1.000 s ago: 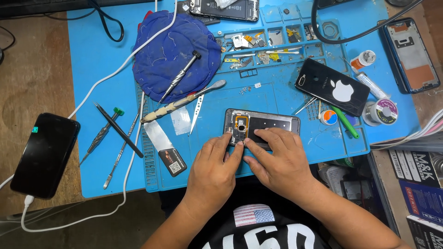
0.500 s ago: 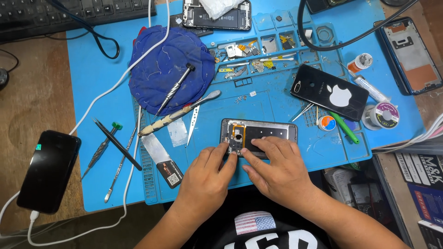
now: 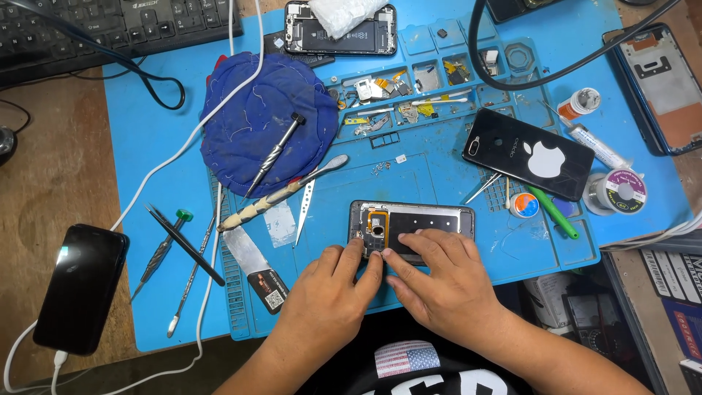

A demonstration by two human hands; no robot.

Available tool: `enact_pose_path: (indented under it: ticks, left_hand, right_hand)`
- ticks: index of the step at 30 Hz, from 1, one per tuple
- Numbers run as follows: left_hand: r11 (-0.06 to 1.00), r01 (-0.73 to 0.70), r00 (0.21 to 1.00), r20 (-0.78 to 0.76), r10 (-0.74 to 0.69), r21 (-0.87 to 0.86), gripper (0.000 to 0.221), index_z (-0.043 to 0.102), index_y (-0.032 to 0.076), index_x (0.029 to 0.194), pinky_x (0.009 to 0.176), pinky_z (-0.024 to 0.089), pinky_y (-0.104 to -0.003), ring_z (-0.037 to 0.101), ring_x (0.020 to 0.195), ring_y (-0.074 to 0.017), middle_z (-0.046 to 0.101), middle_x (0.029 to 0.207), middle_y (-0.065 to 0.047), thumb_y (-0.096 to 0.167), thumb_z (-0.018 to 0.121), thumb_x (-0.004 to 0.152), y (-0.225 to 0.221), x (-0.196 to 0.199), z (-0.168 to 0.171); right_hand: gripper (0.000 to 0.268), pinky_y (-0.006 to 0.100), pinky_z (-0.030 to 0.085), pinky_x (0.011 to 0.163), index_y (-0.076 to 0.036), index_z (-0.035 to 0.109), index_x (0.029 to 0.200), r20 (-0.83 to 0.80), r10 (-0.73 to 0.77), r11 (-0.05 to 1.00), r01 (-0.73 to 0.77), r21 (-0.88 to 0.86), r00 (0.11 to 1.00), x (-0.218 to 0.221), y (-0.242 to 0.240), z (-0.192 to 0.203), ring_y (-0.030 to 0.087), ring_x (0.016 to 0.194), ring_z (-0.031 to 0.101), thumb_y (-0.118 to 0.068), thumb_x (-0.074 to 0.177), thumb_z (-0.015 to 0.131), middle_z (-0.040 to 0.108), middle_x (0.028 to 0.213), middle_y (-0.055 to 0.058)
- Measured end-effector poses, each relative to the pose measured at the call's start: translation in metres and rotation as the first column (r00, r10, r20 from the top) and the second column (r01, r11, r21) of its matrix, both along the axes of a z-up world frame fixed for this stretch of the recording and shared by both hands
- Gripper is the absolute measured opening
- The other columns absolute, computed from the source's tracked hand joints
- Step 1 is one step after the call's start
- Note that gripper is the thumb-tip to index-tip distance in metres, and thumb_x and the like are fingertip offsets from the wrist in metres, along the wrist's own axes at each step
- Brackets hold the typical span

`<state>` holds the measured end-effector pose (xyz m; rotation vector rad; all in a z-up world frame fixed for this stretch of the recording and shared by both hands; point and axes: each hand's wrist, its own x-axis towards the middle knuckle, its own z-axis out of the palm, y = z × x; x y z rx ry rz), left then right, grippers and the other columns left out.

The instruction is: The person works on a disassembled smartphone on a blue mat, using their hands to manipulate the internal components and casing. They handle the phone's screen assembly and battery, adjusting parts within the device's frame.

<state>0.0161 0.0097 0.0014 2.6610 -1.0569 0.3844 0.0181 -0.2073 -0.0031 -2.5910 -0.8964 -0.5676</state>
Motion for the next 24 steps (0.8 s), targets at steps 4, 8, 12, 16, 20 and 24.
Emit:
enact_pose_path:
  ticks: [4, 8, 12, 16, 20, 24]
  left_hand:
    - [0.992, 0.033, 0.997, 0.061, -0.040, 0.120, 0.035, 0.064, 0.003, 0.123, 0.057, 0.055, -0.036, 0.060, 0.082, -0.0305, 0.066, 0.118, -0.024, 0.009, 0.061, 0.089, -0.001, 0.006, 0.007]
    - [0.981, 0.036, 0.991, 0.120, -0.059, 0.190, 0.032, 0.066, 0.004, 0.122, 0.052, 0.053, -0.034, 0.062, 0.084, -0.0294, 0.067, 0.117, -0.021, 0.012, 0.058, 0.092, -0.004, 0.006, 0.009]
    - [0.979, 0.004, 0.986, 0.165, -0.039, 0.205, 0.030, 0.067, 0.006, 0.118, 0.045, 0.049, -0.031, 0.060, 0.076, -0.0255, 0.066, 0.116, -0.017, 0.015, 0.058, 0.090, -0.007, 0.006, 0.009]
    - [0.998, -0.021, 0.992, 0.129, 0.013, 0.057, 0.033, 0.066, 0.007, 0.114, 0.052, 0.047, -0.036, 0.060, 0.081, -0.0295, 0.067, 0.120, -0.020, 0.007, 0.061, 0.082, -0.005, 0.004, -0.002]
    - [0.999, -0.035, 0.996, 0.076, 0.036, -0.009, 0.034, 0.067, 0.006, 0.116, 0.056, 0.047, -0.040, 0.062, 0.089, -0.0349, 0.066, 0.124, -0.024, 0.004, 0.062, 0.082, -0.007, -0.001, -0.005]
    - [0.991, -0.055, 0.995, 0.077, 0.065, -0.119, 0.027, 0.063, 0.005, 0.104, 0.053, 0.045, -0.043, 0.058, 0.080, -0.0355, 0.063, 0.116, -0.023, 0.005, 0.064, 0.077, -0.011, -0.001, 0.001]
  right_hand:
    - [0.028, 0.045, 0.048, 0.082, -0.016, 0.070, 0.117, 0.000, -0.001, 1.000, 0.001, 0.019, 1.000, 0.002, 0.000, 0.001, 0.031, 0.103, 0.065, -0.034, 0.098, 0.065, 0.066, 0.121, 0.010]
    - [0.027, 0.044, 0.048, 0.084, -0.015, 0.070, 0.116, -0.037, -0.009, 0.998, 0.011, 0.064, 0.999, 0.001, -0.002, 0.001, 0.031, 0.105, 0.065, -0.034, 0.098, 0.065, 0.068, 0.121, 0.010]
    - [0.024, 0.044, 0.048, 0.089, -0.014, 0.069, 0.114, -0.099, -0.003, 0.990, 0.016, 0.137, 0.995, -0.001, -0.004, 0.000, 0.031, 0.109, 0.066, -0.031, 0.098, 0.064, 0.068, 0.119, 0.010]
    - [0.026, 0.047, 0.053, 0.093, -0.010, 0.070, 0.114, -0.170, 0.041, 0.975, -0.002, 0.221, 0.985, 0.000, -0.013, 0.002, 0.034, 0.108, 0.065, -0.025, 0.093, 0.071, 0.067, 0.119, 0.013]
    - [0.024, 0.044, 0.053, 0.088, -0.008, 0.070, 0.115, -0.199, 0.090, 0.977, -0.047, 0.210, 0.976, 0.003, -0.019, 0.005, 0.032, 0.102, 0.066, -0.022, 0.095, 0.069, 0.069, 0.113, 0.011]
    - [0.023, 0.046, 0.053, 0.093, -0.004, 0.072, 0.110, -0.169, 0.152, 0.969, -0.113, 0.218, 0.974, 0.008, -0.015, 0.015, 0.034, 0.105, 0.065, -0.021, 0.094, 0.071, 0.069, 0.110, 0.012]
